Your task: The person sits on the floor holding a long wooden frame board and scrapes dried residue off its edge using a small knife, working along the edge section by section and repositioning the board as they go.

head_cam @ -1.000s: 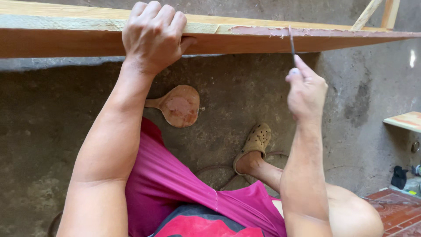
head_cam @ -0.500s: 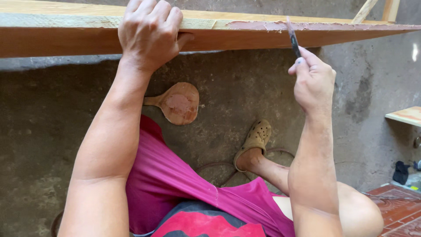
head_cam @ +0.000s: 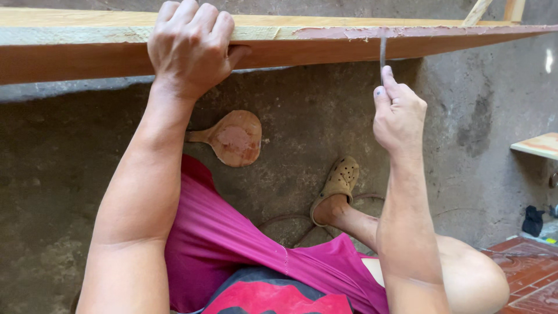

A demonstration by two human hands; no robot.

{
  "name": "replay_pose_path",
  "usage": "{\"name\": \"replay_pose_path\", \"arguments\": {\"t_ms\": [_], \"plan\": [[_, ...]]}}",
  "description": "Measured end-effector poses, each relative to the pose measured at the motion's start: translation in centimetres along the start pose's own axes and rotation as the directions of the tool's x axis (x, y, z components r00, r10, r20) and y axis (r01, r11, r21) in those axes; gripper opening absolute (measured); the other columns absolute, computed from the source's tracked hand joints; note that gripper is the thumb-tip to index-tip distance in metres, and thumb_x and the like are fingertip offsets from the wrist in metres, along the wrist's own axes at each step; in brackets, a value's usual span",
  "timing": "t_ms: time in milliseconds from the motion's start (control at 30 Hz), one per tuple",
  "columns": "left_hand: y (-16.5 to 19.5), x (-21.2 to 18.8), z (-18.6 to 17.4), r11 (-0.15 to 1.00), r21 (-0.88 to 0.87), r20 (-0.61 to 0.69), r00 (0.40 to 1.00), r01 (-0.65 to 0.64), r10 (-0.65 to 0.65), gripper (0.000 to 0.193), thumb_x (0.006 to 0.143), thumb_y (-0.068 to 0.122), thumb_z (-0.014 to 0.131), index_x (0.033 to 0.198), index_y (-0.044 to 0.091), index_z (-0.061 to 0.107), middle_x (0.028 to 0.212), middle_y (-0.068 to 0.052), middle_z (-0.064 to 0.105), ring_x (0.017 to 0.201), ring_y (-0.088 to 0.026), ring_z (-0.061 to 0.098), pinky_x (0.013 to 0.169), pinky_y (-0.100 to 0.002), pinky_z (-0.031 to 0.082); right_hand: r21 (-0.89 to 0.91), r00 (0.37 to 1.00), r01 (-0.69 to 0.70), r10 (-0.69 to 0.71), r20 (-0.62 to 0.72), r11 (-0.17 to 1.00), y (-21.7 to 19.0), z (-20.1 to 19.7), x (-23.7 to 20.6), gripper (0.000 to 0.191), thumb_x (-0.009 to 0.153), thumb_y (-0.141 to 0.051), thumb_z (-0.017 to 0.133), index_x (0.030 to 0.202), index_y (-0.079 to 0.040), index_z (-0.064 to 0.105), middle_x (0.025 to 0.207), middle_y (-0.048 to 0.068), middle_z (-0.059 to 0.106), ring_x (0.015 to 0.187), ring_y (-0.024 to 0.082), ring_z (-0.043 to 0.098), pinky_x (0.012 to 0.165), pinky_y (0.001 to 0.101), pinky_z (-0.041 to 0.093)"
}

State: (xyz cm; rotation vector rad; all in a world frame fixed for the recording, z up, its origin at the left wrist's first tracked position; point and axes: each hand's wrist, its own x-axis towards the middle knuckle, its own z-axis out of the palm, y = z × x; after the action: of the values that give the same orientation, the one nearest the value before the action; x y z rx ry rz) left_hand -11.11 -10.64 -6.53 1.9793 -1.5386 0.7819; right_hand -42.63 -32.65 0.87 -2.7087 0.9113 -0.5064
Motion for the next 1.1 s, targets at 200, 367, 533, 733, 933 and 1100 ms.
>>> {"name": "replay_pose_path", "arguments": {"t_ms": [200,367,533,733,933,1100], "plan": [[0.0,0.1,-0.1,1.000,-0.010,-0.004,1.000,-0.003,0.003,0.038,0.072,0.039,0.086,0.085,0.013,0.061,0.087,-0.001,0.059,0.089,-0.022,0.060,0.088,-0.039,0.046,0.406,0.892,-0.437,0.446,0.077,0.803,0.1,-2.4,1.5,0.037,0.099,-0.011,0.061,0.135,-0.008,0.071,0.082,-0.004,0.068,0.062,0.005,0.045,0.054,0.0254,0.035],[0.1,0.2,-0.1,1.000,0.009,-0.014,1.000,0.000,0.000,0.038,0.071,0.039,0.084,0.085,0.013,0.060,0.087,-0.001,0.059,0.089,-0.022,0.060,0.088,-0.038,0.046,0.338,0.964,-0.261,0.229,0.131,0.904,1.1,-0.8,0.8,0.037,0.100,-0.009,0.062,0.136,-0.002,0.067,0.085,-0.001,0.071,0.071,-0.003,0.057,0.064,0.0163,0.047],[0.3,0.1,-0.1,1.000,-0.022,-0.009,1.000,0.005,-0.005,0.039,0.074,0.040,0.086,0.086,0.013,0.060,0.088,-0.001,0.060,0.091,-0.022,0.062,0.088,-0.039,0.047,0.624,0.890,-0.423,0.432,0.148,0.657,2.3,-1.1,0.4,0.042,0.100,-0.005,0.059,0.141,-0.002,0.066,0.085,-0.002,0.069,0.050,-0.002,0.042,0.042,0.0189,0.029],[0.2,0.2,0.2,1.000,-0.006,0.000,1.000,0.014,-0.014,0.040,0.075,0.039,0.088,0.086,0.013,0.060,0.088,-0.002,0.061,0.095,-0.023,0.063,0.088,-0.039,0.048,0.550,0.936,-0.326,0.344,0.073,0.769,-0.9,2.2,-1.0,0.040,0.105,-0.005,0.056,0.144,-0.003,0.060,0.085,-0.001,0.068,0.055,-0.002,0.046,0.046,0.0179,0.035],[0.3,0.1,0.0,1.000,-0.027,0.001,1.000,0.014,-0.014,0.040,0.075,0.038,0.088,0.087,0.012,0.061,0.090,-0.002,0.062,0.096,-0.024,0.063,0.088,-0.040,0.048,0.659,0.911,-0.376,0.392,0.132,0.651,-1.9,2.8,-1.7,0.040,0.104,-0.008,0.058,0.144,-0.005,0.064,0.084,-0.003,0.066,0.054,-0.002,0.043,0.045,0.0181,0.031],[0.2,0.2,0.1,0.998,-0.047,-0.003,1.000,0.030,-0.030,0.040,0.076,0.039,0.088,0.087,0.012,0.061,0.091,-0.003,0.063,0.096,-0.025,0.063,0.087,-0.040,0.047,0.468,0.970,-0.239,0.231,0.075,0.851,-1.1,1.7,-0.5,0.039,0.109,-0.006,0.060,0.147,-0.002,0.063,0.089,-0.001,0.068,0.068,-0.005,0.049,0.058,0.0148,0.040]]}}
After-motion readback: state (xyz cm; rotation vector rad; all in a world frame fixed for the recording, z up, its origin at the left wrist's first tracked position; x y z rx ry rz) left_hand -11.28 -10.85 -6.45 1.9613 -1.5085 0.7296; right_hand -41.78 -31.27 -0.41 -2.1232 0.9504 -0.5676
